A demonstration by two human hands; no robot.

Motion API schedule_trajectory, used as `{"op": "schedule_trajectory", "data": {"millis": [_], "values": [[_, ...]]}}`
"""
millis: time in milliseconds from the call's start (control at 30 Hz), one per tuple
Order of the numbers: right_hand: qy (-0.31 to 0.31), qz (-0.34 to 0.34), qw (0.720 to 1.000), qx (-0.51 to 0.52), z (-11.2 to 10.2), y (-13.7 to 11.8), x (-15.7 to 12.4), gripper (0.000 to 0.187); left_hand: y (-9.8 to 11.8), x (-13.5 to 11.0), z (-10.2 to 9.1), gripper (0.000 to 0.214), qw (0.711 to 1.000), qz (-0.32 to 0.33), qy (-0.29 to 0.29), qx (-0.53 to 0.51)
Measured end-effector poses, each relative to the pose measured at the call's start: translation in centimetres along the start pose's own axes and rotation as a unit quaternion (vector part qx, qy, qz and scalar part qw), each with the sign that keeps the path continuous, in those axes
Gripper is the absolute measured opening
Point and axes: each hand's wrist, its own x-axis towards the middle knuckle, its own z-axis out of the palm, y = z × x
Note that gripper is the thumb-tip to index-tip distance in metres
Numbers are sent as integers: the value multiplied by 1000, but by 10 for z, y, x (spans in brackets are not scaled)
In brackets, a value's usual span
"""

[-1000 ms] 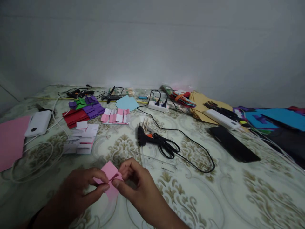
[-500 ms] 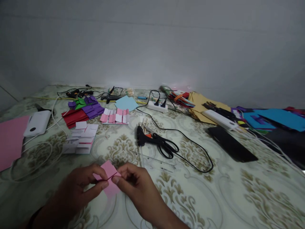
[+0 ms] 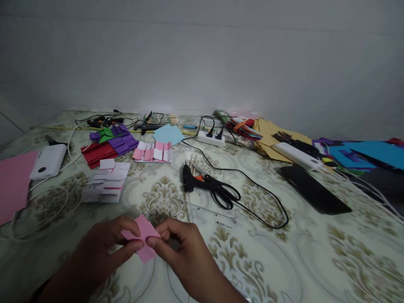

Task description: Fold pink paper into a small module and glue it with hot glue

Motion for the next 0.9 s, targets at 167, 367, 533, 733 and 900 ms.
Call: {"op": "schedule_trajectory", "data": {"millis": [167, 367, 533, 733, 900], "values": [[-6, -41, 997, -71, -2, -3, -3, 34, -4, -1, -1, 54, 991, -101, -21, -87], [30, -46, 996, -72, -2, -2, -2, 30, -1, 0, -5, 7, 995, -88, -39, -9], [30, -65, 992, -107, -3, -3, -4, 34, -2, -3, -2, 11, 995, -81, -27, 46], [29, -71, 989, -130, -6, -6, -3, 47, -1, 0, -3, 24, 989, -120, -84, -26], [31, -58, 991, -116, -6, -4, -1, 52, -1, 2, -3, 28, 982, -140, -102, -80]]}}
